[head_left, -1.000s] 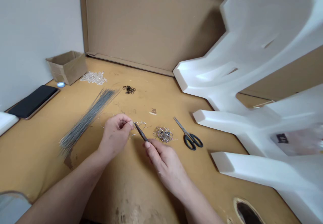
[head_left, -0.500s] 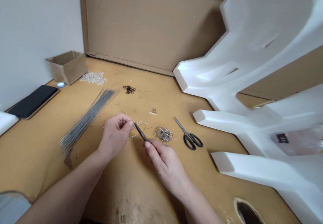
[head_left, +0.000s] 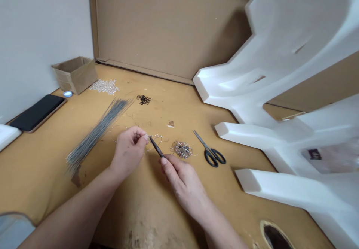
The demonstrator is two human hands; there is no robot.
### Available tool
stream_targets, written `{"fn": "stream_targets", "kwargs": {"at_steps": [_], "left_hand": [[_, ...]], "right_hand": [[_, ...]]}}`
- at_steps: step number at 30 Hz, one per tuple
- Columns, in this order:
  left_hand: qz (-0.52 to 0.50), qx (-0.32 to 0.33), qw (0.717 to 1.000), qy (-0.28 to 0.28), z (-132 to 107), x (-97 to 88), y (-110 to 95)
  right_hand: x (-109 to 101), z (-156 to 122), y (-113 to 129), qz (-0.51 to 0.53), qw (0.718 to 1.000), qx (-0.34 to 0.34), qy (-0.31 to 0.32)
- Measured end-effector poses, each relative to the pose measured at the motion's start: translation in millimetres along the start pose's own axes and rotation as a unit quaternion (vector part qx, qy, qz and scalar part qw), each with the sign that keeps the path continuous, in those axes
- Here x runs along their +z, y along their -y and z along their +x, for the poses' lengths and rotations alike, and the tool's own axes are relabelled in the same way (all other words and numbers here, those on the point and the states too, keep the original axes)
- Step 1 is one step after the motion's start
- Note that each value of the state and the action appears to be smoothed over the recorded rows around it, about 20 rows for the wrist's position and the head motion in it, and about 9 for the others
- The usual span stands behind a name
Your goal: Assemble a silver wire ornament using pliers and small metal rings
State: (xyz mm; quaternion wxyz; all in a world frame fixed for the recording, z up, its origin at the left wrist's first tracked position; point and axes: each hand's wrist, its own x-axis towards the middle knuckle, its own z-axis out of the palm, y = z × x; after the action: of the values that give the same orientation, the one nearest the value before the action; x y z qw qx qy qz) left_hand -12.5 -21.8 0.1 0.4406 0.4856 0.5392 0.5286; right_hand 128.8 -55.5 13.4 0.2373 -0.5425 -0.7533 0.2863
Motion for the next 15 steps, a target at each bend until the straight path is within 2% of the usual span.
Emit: {"fn": "stream_targets", "kwargs": {"at_steps": [15], "left_hand": [[0.047, 0.035, 0.998, -0.019, -1.5, 2.0, 5.0]], "right_hand": [[0.1, -0.6, 0.2, -0.003, 1.000, 0.001, -0.003]]}}
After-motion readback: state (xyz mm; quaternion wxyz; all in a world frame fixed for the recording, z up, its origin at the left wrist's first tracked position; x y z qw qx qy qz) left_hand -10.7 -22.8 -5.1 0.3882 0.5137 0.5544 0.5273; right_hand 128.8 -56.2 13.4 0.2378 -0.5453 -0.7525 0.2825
